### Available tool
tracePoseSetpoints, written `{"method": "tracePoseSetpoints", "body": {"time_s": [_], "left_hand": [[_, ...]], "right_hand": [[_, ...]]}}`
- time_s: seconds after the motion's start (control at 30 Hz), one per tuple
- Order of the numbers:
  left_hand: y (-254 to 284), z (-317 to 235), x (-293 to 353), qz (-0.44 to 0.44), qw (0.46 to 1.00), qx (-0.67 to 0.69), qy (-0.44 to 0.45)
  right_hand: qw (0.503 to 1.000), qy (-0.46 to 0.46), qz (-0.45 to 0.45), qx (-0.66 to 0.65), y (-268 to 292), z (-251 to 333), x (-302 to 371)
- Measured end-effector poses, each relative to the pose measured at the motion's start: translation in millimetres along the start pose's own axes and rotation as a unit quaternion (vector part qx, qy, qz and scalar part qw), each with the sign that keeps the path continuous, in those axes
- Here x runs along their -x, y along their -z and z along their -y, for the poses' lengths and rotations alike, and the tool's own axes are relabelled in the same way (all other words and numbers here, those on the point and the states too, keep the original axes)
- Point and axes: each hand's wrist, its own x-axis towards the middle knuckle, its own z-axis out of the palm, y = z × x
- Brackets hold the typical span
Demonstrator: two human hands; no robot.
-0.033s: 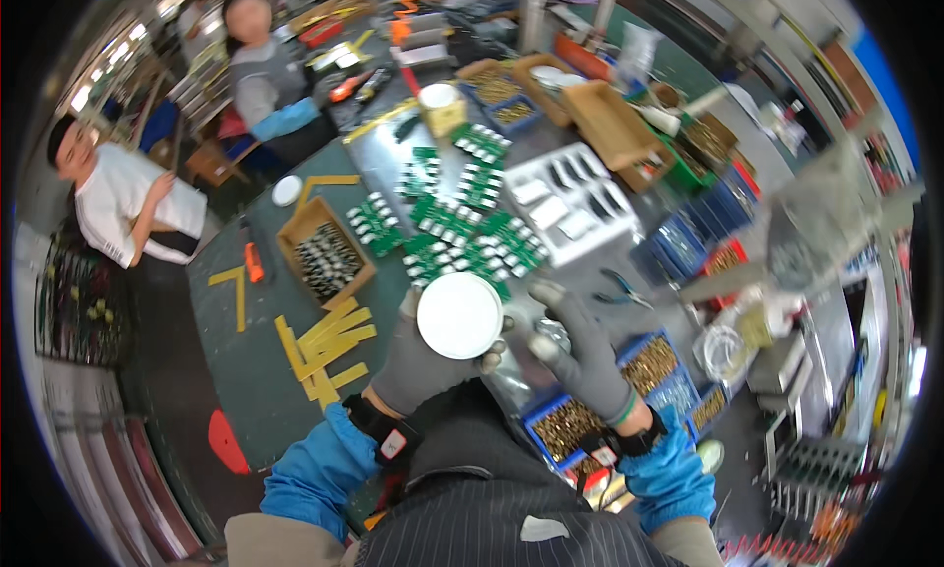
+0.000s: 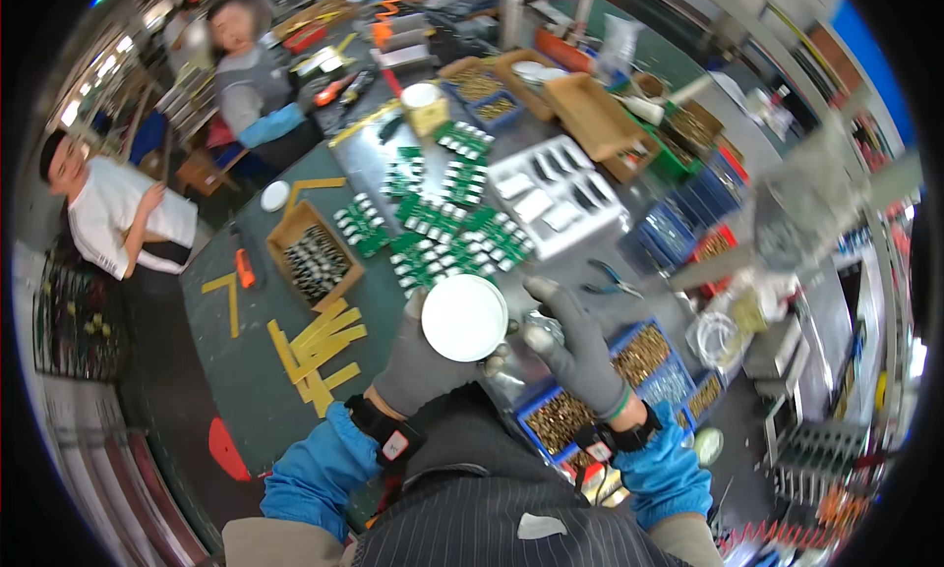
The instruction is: Assembling and inspecting electrical components at a factory workstation.
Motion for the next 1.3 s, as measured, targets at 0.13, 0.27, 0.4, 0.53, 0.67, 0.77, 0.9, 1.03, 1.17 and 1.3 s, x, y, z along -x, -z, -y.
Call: {"method": "tracePoseSetpoints", "body": {"time_s": [0.13, 0.27, 0.4, 0.53, 0.67, 0.77, 0.9, 1.03, 1.17, 1.3], "left_hand": [[-52.6, 54.4, -18.2, 0.068, 0.98, 0.05, 0.181], [-47.1, 112.9, -16.5, 0.161, 0.92, -0.036, 0.355], [-74.2, 143.6, -1.3, 0.143, 0.885, -0.066, 0.438], [-52.0, 202.9, 1.5, 0.33, 0.81, -0.484, 0.008], [-90.8, 220.8, -15.6, 0.051, 0.908, 0.176, 0.376], [-102.9, 233.8, -21.5, 0.012, 0.971, 0.014, 0.239], [-107.4, 200.3, -21.8, 0.163, 0.829, -0.532, -0.055], [-106.3, 229.4, -14.6, 0.157, 0.951, -0.25, 0.093], [-115.8, 213.9, -22.0, 0.143, 0.94, 0.145, 0.272], [-97.8, 189.7, -34.0, 0.079, 0.962, 0.059, 0.255]], "right_hand": [[0.978, -0.146, -0.055, -0.14, 27.5, -25.7, 70.1], [0.899, -0.229, 0.007, -0.374, 44.4, -32.6, 138.8], [0.893, -0.199, -0.065, -0.397, 22.2, -37.2, 200.9], [0.955, -0.192, -0.218, -0.056, 23.5, -22.8, 219.7], [0.951, -0.109, -0.266, 0.11, 11.7, -23.0, 230.7], [0.95, -0.023, -0.296, 0.094, 9.4, -34.9, 225.4], [0.969, -0.064, -0.23, 0.063, 17.1, -6.7, 189.1], [0.96, -0.033, -0.251, 0.121, 27.4, -35.7, 164.6], [0.964, -0.087, -0.25, 0.036, 43.3, -66.0, 162.7], [0.963, -0.135, -0.229, 0.051, 61.9, -84.0, 171.5]]}}
